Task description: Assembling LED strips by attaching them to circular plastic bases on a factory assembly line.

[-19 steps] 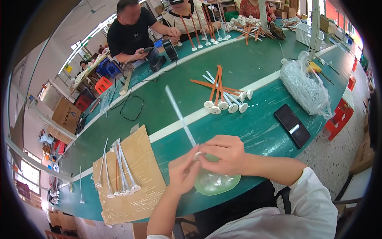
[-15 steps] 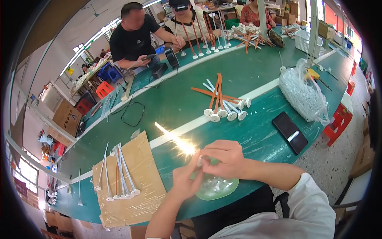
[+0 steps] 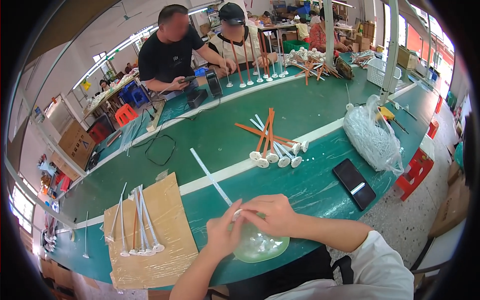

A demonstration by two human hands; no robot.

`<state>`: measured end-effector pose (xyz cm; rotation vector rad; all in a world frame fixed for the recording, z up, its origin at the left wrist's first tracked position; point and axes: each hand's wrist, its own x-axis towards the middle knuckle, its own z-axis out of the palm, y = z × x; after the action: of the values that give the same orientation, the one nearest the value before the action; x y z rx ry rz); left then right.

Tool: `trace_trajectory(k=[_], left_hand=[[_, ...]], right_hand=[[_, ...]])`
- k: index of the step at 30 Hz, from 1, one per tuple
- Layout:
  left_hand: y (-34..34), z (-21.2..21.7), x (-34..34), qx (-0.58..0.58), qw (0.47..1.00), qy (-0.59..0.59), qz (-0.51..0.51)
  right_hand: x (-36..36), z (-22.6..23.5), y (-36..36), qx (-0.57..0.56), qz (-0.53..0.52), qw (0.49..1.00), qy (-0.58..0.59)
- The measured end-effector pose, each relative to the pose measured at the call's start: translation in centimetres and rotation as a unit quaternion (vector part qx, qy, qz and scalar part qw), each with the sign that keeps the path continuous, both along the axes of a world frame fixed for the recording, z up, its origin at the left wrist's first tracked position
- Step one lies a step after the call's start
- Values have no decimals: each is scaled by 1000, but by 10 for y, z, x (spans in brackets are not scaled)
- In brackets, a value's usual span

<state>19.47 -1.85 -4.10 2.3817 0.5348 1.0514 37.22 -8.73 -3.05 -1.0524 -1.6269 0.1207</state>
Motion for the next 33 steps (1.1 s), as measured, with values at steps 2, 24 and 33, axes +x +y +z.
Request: trace_trajectory(k=[2,24,33], left_hand=[[2,1,2,-3,1000,21,9],[6,-6,1,-123,990,-59,47],[3,-1,-2,-186,978,-88,19]], right_hand=[[0,2,-1,-72,-41,995,-47],[10,8,-5,-228,241,934,-135],[11,5,-2,-212,196,956,-44]])
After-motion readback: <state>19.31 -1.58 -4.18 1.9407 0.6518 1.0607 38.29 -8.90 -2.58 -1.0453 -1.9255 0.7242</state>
